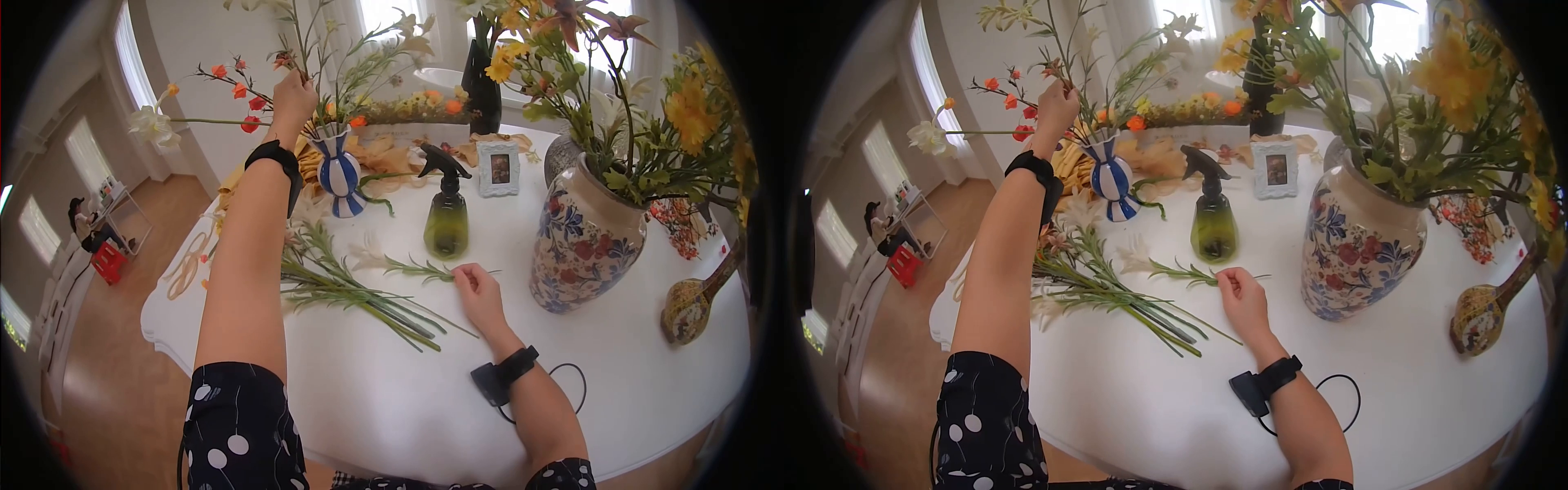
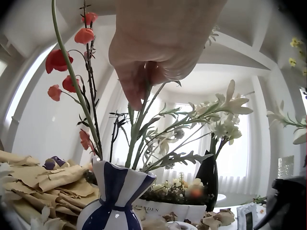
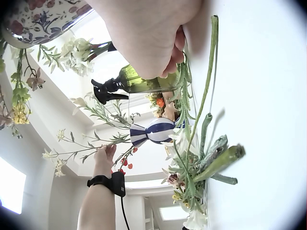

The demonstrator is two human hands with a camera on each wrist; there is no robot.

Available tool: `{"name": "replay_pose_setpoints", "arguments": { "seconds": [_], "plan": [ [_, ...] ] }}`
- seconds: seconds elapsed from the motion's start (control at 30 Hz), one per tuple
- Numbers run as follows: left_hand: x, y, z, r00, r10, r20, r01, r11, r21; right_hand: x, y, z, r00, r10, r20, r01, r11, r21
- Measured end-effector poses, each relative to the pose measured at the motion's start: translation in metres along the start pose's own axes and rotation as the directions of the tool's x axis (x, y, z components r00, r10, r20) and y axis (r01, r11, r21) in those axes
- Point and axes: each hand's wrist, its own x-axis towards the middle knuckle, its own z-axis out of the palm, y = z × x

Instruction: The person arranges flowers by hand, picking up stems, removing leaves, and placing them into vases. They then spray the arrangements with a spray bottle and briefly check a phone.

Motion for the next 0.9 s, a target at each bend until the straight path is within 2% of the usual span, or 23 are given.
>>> {"name": "replay_pose_setpoints", "arguments": {
  "seconds": [0.07,0.23,0.37,0.53,0.63,0.8,0.9],
  "plan": [
    [-0.004,0.0,0.001,0.998,-0.052,-0.024,0.051,0.998,-0.033,-0.001,-0.001,0.0,1.0,0.001,-0.017,-0.001,1.0,-0.003],
    [-0.006,-0.007,0.001,1.0,0.0,-0.029,-0.001,1.0,-0.018,-0.001,-0.004,0.002,0.999,-0.009,-0.033,0.009,1.0,0.007],
    [-0.015,-0.011,0.0,0.999,-0.023,-0.048,0.023,1.0,-0.009,0.0,-0.002,0.002,0.999,-0.02,-0.034,0.02,1.0,0.003],
    [-0.02,-0.014,0.0,0.999,-0.032,-0.03,0.029,0.995,-0.095,0.0,0.001,0.001,0.999,-0.039,-0.025,0.038,0.999,-0.008],
    [-0.014,-0.018,0.003,0.998,-0.067,0.022,0.067,0.998,0.02,-0.001,-0.003,0.003,0.999,-0.02,-0.038,0.02,1.0,0.005],
    [-0.013,-0.021,0.016,1.0,-0.025,0.005,0.025,0.999,-0.026,0.001,0.005,0.002,0.999,-0.024,-0.029,0.024,1.0,0.019],
    [-0.014,-0.021,0.022,0.997,-0.076,0.021,0.075,0.995,0.069,0.001,0.008,0.002,0.999,-0.025,-0.031,0.025,0.999,0.024]
  ]
}}
